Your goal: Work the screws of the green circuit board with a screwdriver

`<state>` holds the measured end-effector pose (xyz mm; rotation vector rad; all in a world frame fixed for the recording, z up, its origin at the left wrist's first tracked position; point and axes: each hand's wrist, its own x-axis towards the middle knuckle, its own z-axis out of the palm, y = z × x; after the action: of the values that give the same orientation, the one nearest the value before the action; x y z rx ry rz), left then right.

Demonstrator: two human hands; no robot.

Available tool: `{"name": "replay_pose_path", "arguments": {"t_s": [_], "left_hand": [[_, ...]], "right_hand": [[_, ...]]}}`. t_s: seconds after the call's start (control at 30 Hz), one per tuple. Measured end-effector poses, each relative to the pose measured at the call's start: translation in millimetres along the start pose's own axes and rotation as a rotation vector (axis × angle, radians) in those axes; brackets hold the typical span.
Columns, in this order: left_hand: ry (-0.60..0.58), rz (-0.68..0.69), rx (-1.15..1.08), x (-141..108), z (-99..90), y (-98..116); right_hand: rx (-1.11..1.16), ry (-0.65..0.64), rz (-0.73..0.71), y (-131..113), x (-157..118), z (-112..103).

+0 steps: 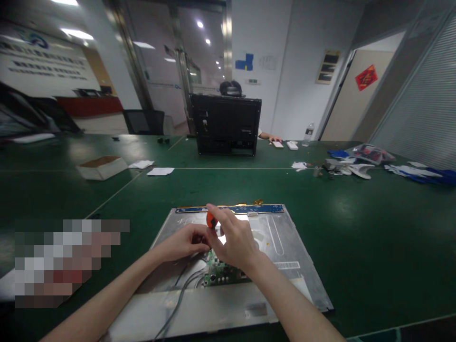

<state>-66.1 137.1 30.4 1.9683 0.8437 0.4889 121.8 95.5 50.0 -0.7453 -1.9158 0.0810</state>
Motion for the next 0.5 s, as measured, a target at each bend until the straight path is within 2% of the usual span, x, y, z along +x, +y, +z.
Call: {"name": "replay_pose_path", "arguments": {"t_s": [0.5], "left_hand": [[-0.008,-0.023,-0.010,0.3,0.2,-4.3]], "right_hand": [[0.009,-0.036,-0.011,0.0,-0.4,-1.1]]}}
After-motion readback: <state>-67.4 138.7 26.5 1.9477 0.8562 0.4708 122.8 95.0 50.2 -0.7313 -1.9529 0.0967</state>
